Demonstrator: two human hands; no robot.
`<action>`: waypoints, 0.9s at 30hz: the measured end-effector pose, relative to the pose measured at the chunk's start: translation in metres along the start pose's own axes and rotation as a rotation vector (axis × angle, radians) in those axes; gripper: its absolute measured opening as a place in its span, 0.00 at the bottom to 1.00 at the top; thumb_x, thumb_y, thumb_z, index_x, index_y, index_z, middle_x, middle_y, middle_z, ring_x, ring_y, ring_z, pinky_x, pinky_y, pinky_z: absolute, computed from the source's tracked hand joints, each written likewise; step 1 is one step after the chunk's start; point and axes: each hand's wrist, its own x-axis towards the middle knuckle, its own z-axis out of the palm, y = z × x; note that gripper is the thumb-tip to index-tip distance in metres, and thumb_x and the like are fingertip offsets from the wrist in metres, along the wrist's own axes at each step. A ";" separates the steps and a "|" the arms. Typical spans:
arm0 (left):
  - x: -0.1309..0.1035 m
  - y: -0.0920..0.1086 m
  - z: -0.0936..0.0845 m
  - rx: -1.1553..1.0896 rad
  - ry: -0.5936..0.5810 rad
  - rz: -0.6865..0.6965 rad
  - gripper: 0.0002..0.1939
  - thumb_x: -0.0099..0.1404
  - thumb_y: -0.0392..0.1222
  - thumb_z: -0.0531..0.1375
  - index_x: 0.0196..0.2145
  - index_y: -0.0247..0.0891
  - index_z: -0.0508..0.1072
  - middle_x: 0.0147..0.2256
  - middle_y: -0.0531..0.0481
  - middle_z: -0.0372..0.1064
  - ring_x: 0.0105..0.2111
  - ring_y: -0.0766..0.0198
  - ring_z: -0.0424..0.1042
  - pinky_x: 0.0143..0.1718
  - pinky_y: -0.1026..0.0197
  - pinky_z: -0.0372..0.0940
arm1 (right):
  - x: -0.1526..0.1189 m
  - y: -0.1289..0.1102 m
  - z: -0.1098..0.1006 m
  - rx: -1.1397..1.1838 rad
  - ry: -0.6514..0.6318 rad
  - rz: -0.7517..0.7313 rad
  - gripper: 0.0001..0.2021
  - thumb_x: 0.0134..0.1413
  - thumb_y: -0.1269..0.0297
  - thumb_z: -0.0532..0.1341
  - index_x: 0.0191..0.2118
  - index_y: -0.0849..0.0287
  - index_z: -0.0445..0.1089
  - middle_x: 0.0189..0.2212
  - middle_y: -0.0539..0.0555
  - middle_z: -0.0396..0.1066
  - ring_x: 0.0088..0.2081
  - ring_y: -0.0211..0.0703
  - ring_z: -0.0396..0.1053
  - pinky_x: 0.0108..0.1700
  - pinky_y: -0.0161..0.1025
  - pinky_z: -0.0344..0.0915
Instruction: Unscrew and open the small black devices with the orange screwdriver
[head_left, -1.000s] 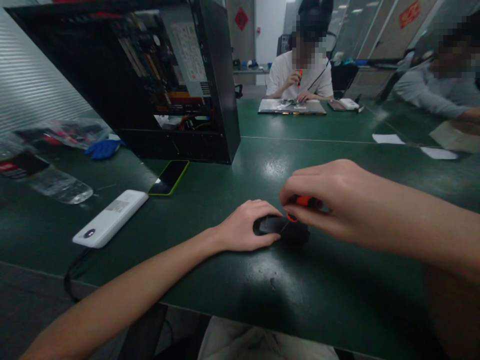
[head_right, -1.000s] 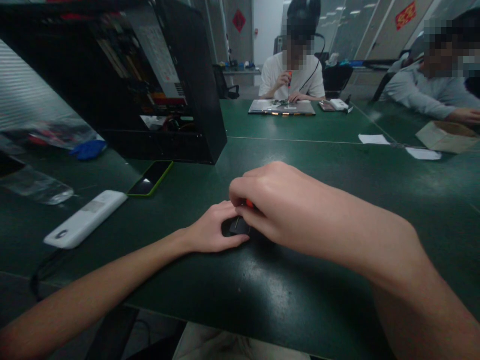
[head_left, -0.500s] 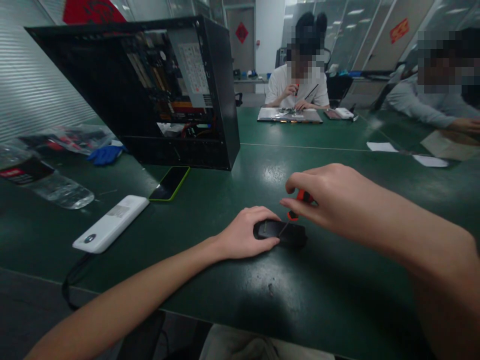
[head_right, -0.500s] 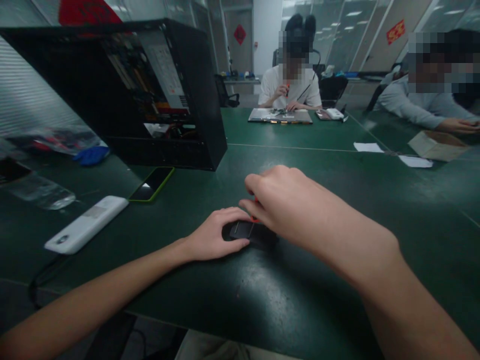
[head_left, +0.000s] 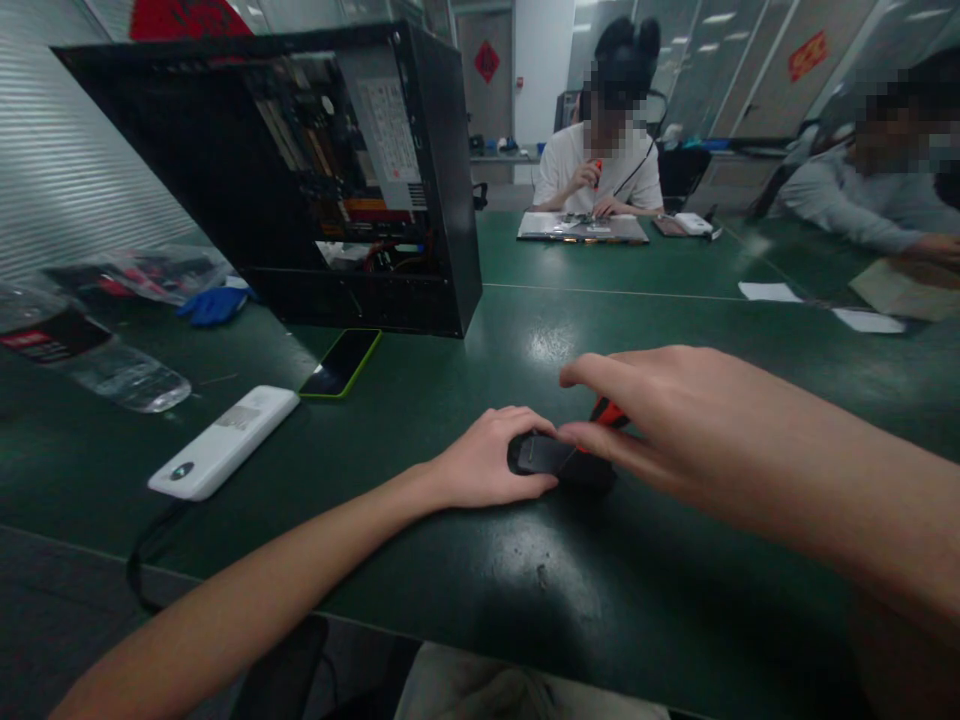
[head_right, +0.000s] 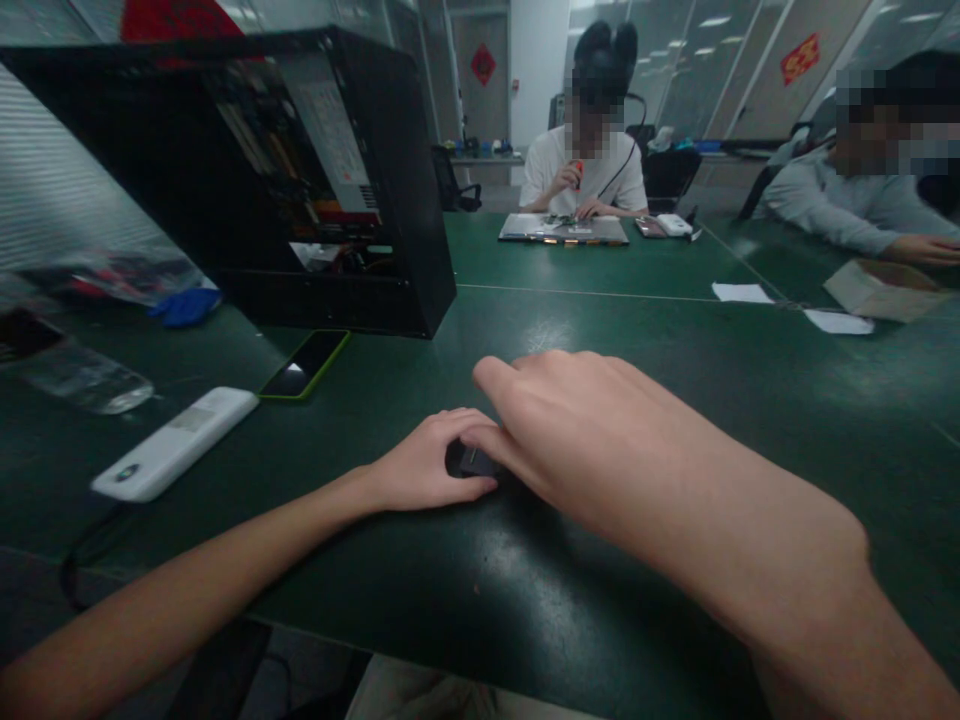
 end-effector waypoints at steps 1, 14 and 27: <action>0.000 0.000 0.000 0.012 0.000 -0.006 0.22 0.59 0.45 0.73 0.50 0.41 0.77 0.50 0.47 0.78 0.52 0.48 0.75 0.57 0.45 0.66 | 0.000 0.001 0.001 -0.030 0.001 0.019 0.08 0.71 0.57 0.59 0.45 0.55 0.70 0.31 0.52 0.72 0.29 0.45 0.69 0.30 0.41 0.52; 0.001 -0.001 0.000 -0.012 0.010 0.038 0.20 0.59 0.42 0.72 0.48 0.41 0.77 0.49 0.47 0.78 0.51 0.49 0.76 0.57 0.47 0.67 | -0.002 -0.009 -0.003 -0.026 0.015 0.009 0.03 0.69 0.65 0.59 0.45 0.56 0.69 0.35 0.51 0.71 0.31 0.44 0.67 0.30 0.42 0.50; 0.000 -0.002 0.002 -0.028 0.067 0.031 0.16 0.58 0.40 0.71 0.44 0.41 0.77 0.44 0.48 0.78 0.46 0.51 0.77 0.50 0.51 0.71 | 0.002 -0.019 -0.014 0.121 -0.084 -0.019 0.05 0.72 0.68 0.57 0.45 0.59 0.71 0.41 0.53 0.71 0.35 0.41 0.67 0.34 0.40 0.58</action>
